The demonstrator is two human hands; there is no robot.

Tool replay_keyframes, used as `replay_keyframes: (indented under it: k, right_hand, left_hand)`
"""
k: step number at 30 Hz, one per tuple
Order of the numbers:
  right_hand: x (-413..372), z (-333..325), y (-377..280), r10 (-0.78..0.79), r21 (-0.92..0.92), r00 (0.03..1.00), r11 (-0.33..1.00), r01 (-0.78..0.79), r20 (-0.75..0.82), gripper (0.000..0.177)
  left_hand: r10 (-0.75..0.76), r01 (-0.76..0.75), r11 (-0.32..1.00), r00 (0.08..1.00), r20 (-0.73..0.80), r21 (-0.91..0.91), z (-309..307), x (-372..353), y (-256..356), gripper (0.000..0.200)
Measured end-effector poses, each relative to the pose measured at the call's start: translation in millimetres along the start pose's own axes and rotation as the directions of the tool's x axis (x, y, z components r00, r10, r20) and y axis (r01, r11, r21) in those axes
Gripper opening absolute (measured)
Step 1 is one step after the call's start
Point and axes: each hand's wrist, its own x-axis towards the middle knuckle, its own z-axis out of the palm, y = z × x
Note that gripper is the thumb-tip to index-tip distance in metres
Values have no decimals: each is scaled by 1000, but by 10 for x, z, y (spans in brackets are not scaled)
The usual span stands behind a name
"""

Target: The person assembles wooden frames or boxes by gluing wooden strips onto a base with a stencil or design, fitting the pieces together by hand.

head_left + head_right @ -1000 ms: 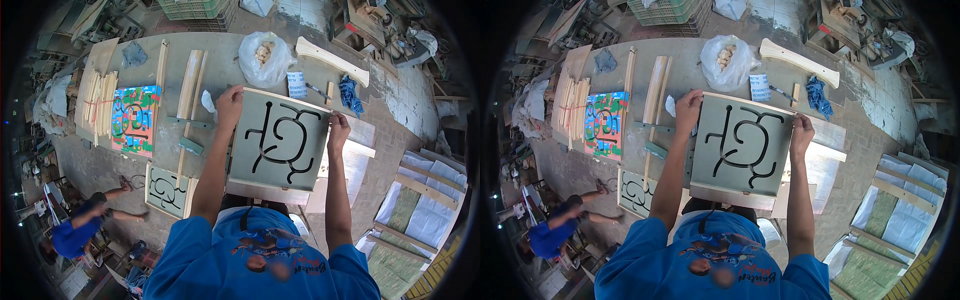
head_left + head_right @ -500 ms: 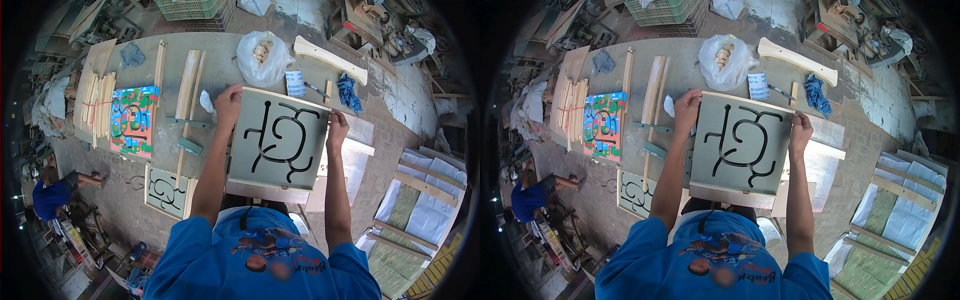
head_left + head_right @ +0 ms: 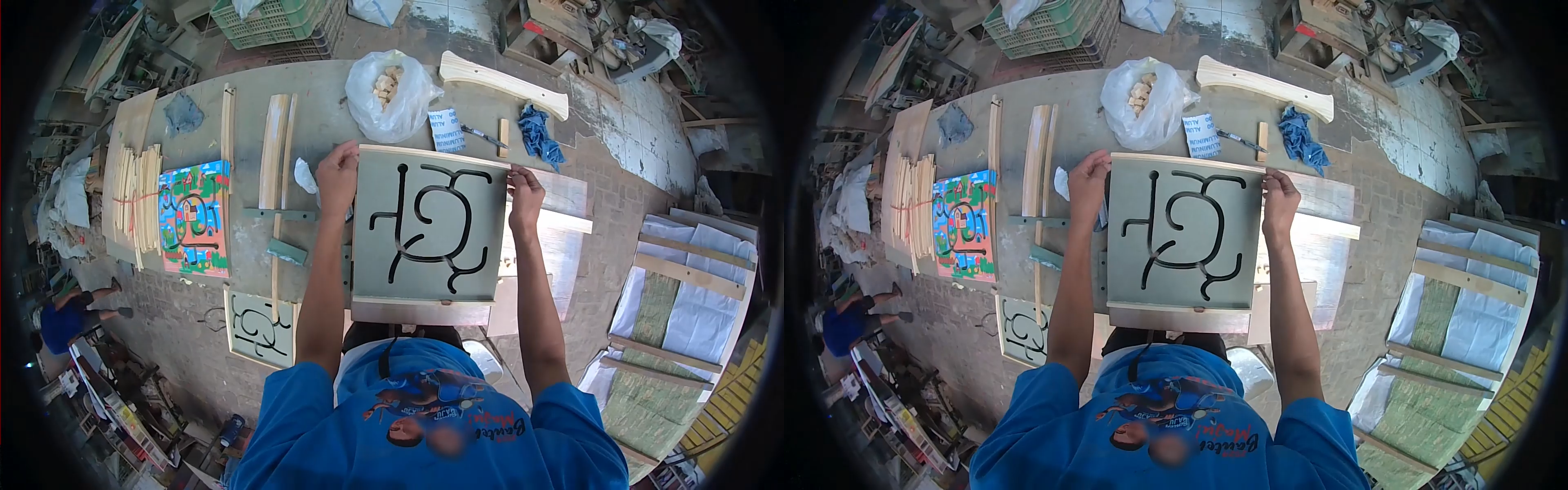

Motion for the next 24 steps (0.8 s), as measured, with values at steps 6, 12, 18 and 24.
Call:
replay_keyframes:
  k: [6, 12, 18, 24]
  right_hand:
    - [-21, 15, -27, 5, -38, 1000, 999, -6, -9, 20]
    - [-50, 40, -62, -5, -19, 1000, 1000, 5, -25, 25]
    - [-42, 1, -65, -5, -49, 1000, 999, 5, 2, 31]
    - [-113, 52, -225, -3, -128, 1000, 992, 5, 13, 29]
  left_hand:
    - [0, 0, 1000, 1000, 5, -8, -5, 5, -16, 25]
    - [-8, 8, 1000, 1000, 8, -11, -15, -17, 24, 25]
    - [-1, -2, 998, 999, 50, 66, -37, -50, 52, 23]
    - [-12, 8, 995, 999, 41, 102, -25, -53, 171, 19]
